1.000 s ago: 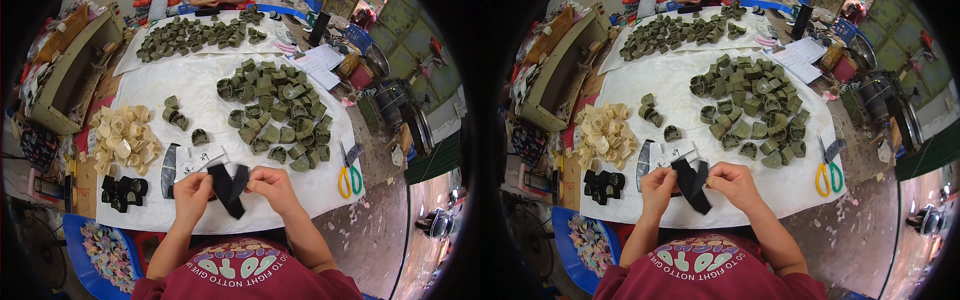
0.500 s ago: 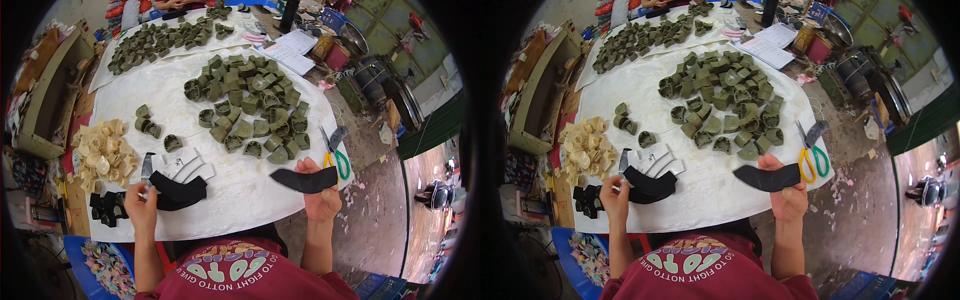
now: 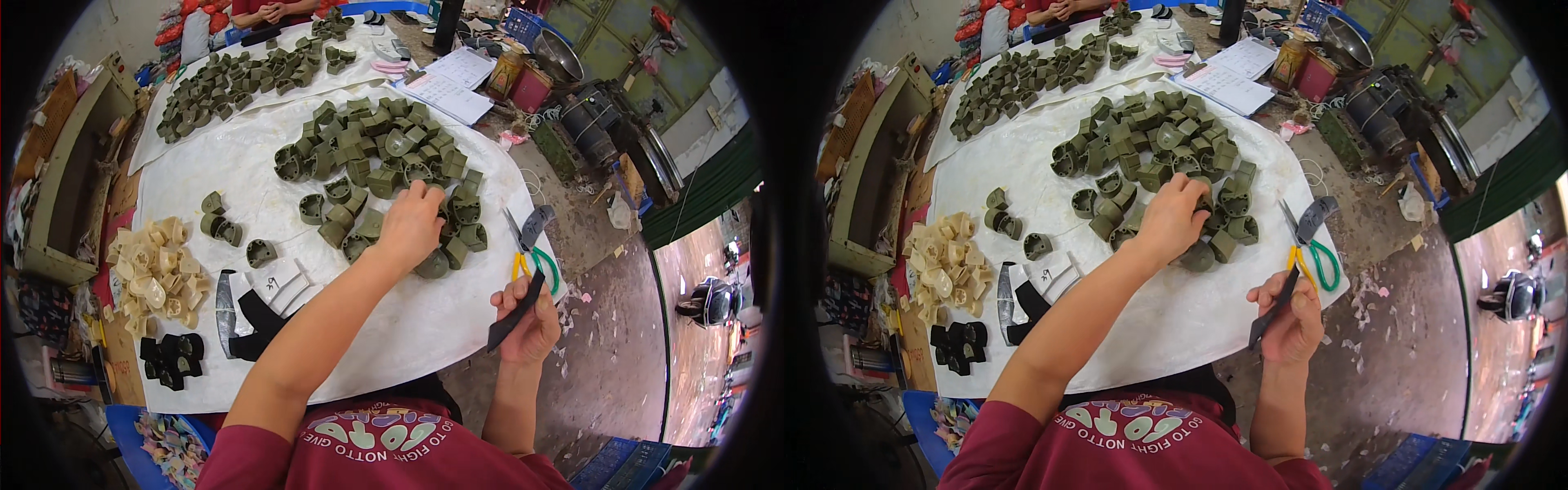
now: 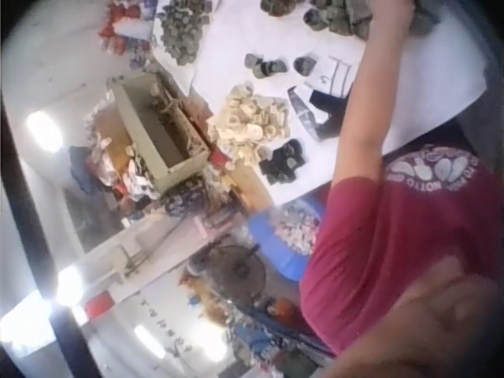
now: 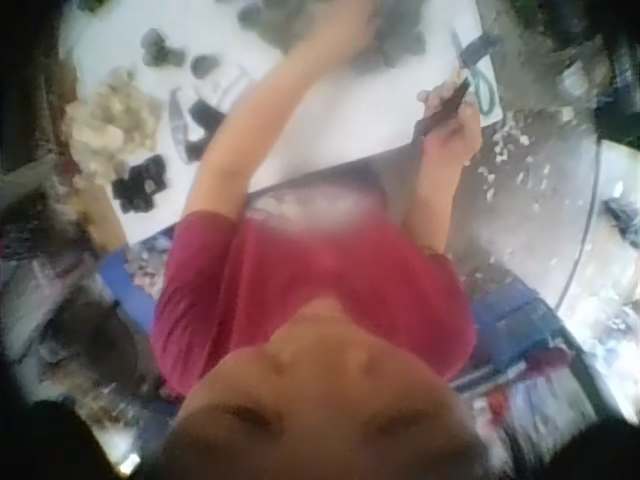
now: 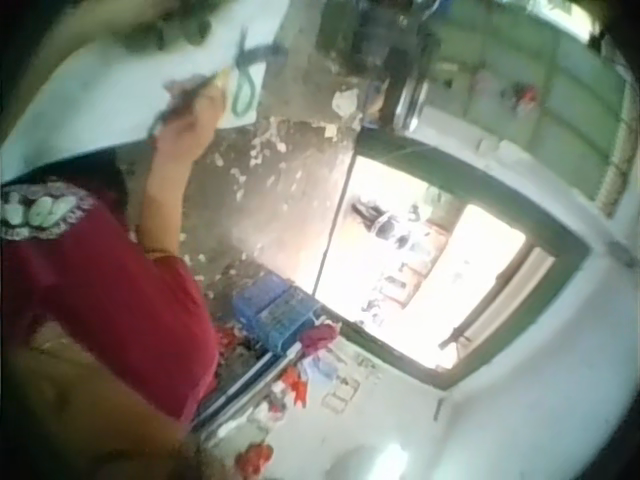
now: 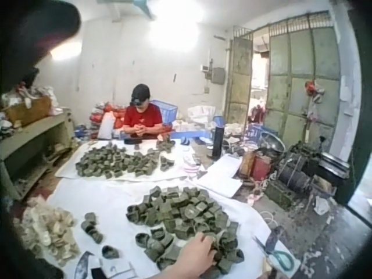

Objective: The person sits at a table and repeatedly picks up small green plastic components and black foam strips. They wrap the foam strips around the plastic parts by hand, pressing them into place. The finished items are placed in a pile on the table.

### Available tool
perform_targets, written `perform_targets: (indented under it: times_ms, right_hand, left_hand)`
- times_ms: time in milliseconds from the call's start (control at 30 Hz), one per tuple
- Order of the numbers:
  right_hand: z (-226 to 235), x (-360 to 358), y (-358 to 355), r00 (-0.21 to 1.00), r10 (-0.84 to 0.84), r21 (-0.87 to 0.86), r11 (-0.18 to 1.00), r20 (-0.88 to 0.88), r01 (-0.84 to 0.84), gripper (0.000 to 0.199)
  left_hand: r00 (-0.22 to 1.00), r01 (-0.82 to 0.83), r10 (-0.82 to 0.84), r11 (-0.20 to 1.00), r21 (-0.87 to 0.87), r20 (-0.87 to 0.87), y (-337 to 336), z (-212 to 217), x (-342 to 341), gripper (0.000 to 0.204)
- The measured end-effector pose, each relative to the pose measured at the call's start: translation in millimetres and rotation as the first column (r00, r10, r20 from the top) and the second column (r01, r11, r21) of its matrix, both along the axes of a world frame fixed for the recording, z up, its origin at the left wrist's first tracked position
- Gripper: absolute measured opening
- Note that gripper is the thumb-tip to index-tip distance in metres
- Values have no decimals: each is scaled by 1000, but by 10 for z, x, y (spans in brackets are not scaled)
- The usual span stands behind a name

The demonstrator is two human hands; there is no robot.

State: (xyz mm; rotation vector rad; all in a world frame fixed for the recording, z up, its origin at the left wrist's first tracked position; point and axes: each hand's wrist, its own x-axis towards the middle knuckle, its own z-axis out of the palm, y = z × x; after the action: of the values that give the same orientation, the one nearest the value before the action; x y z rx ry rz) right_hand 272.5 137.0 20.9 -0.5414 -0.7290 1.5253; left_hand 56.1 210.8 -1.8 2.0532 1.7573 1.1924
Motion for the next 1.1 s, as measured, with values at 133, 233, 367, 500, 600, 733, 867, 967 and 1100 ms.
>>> perform_targets:
  times_ms: [133,233,367,500,600,733,867,967,1100]
  right_hand:
    - [-40,77,-31,1000,11,-19,1000,-9,-11,24]
    - [-141,36,-23,999,11,-35,999,-49,-13,21]
    - [-107,-192,9,990,141,29,990,-12,-141,14]
    - [51,-387,22,977,167,32,985,130,-172,11]
    - [61,-572,-7,907,188,-17,980,376,-196,15]
    - [130,-1004,-50,575,-187,458,807,797,-372,27]
    - [211,-1243,-120,490,-377,586,706,786,-398,32]
    - [222,-1244,-131,484,-431,626,680,762,-380,36]
    - [287,-1278,-189,462,-468,654,606,754,-453,36]
  left_hand:
    - [644,117,98,967,-224,759,81,-355,-272,25]
    - [247,237,129,953,-189,960,-204,-121,-585,22]
    - [34,220,143,964,-147,989,-581,20,-838,25]
    - [-128,194,123,976,-97,984,-884,21,-1089,34]
    - [-183,268,208,951,-155,961,-1015,66,-1071,32]
    - [-140,435,323,869,-235,936,-1165,147,-817,29]
    - [17,393,443,821,-414,896,-1343,224,-655,28]
    - [103,303,435,843,-444,895,-1439,232,-643,27]
    - [27,190,314,931,-313,949,-1525,241,-569,31]
